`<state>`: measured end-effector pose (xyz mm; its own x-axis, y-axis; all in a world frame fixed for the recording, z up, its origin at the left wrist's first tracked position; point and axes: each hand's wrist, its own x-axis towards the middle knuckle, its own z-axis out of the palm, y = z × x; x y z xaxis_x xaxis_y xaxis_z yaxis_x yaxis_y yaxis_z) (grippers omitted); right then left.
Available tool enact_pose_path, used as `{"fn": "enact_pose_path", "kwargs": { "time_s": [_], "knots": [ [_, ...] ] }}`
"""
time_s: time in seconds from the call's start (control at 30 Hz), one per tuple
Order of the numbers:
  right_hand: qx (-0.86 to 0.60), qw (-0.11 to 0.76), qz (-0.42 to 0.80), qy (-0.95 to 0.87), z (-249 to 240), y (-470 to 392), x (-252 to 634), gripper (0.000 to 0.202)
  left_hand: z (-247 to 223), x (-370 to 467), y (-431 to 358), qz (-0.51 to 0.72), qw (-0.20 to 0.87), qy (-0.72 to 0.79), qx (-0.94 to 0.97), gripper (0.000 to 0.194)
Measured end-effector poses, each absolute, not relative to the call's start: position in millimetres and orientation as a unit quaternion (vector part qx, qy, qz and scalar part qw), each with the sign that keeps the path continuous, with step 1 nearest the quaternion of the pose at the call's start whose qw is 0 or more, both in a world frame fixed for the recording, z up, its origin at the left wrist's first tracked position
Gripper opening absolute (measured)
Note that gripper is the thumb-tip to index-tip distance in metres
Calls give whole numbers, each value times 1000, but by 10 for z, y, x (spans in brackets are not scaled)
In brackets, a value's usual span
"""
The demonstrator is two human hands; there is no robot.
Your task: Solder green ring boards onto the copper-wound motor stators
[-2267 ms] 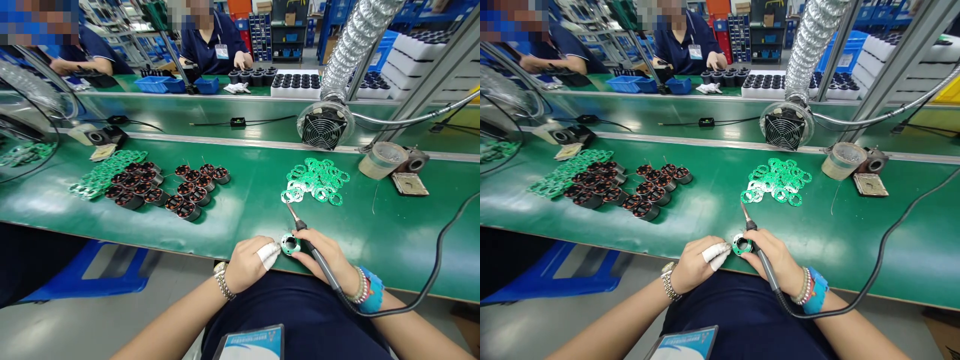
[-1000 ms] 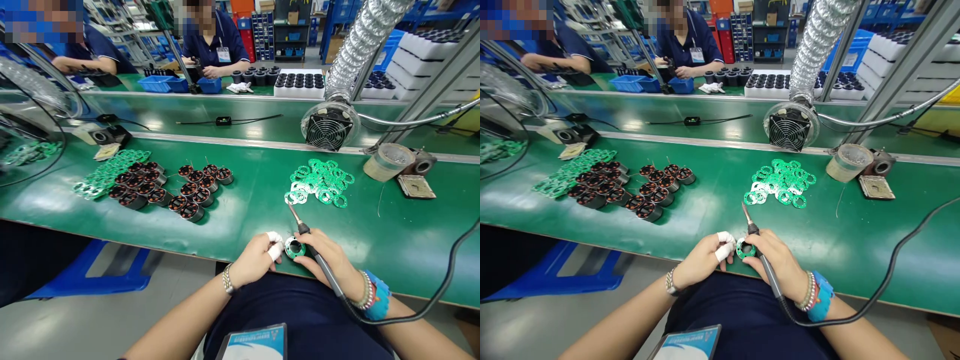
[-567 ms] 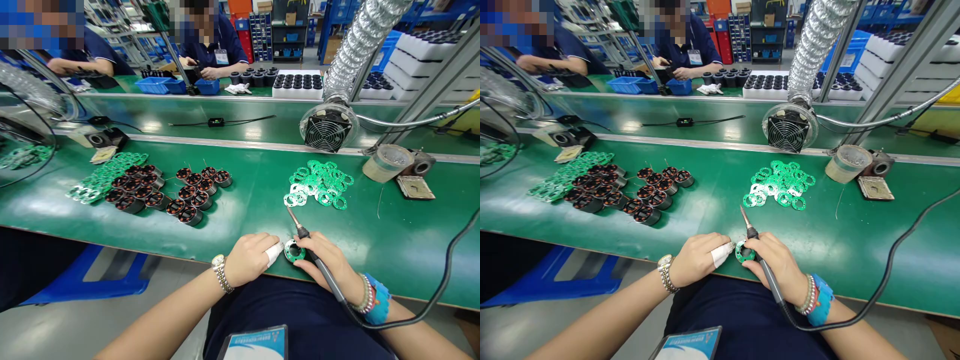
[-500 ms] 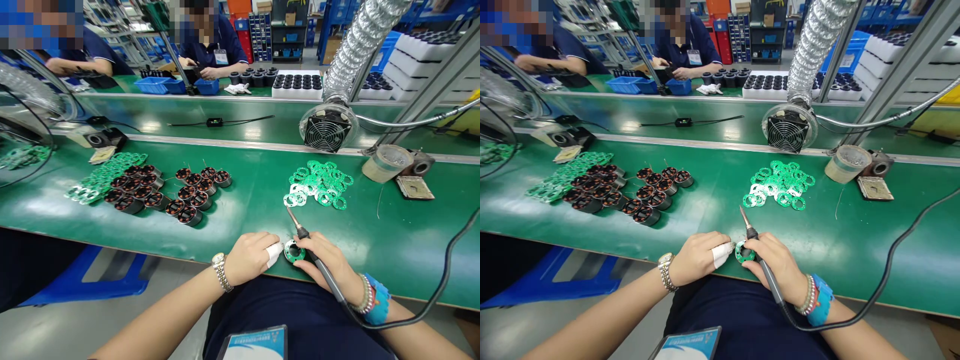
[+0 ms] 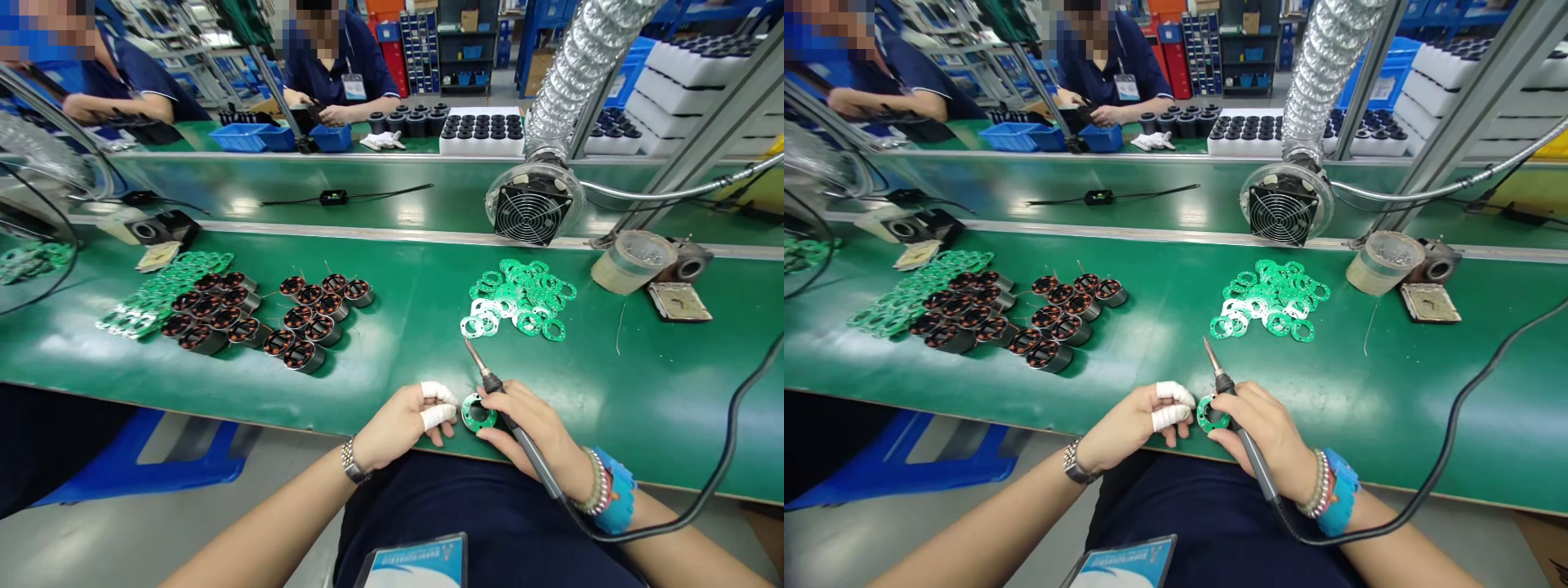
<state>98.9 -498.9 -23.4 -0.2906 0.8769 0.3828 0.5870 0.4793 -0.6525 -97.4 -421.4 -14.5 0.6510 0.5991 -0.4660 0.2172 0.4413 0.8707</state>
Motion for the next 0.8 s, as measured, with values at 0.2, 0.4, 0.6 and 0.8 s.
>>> {"fn": "enact_pose_path", "kwargs": {
  "time_s": [0.2,0.4,0.6,0.8],
  "knots": [
    [-473,365,195,-778,-245,-4985,977,24,-224,-943,-4193,174,728,380,544,22],
    [-473,368,188,-778,-237,-4993,984,23,-180,-855,-4170,166,731,374,546,26],
    [-473,372,192,-775,-258,-5000,973,24,-190,-749,-4288,221,741,396,495,24],
    [-469,375,234,-765,-204,-4938,1037,28,-189,-810,-4292,201,734,386,522,30]
  ]
}}
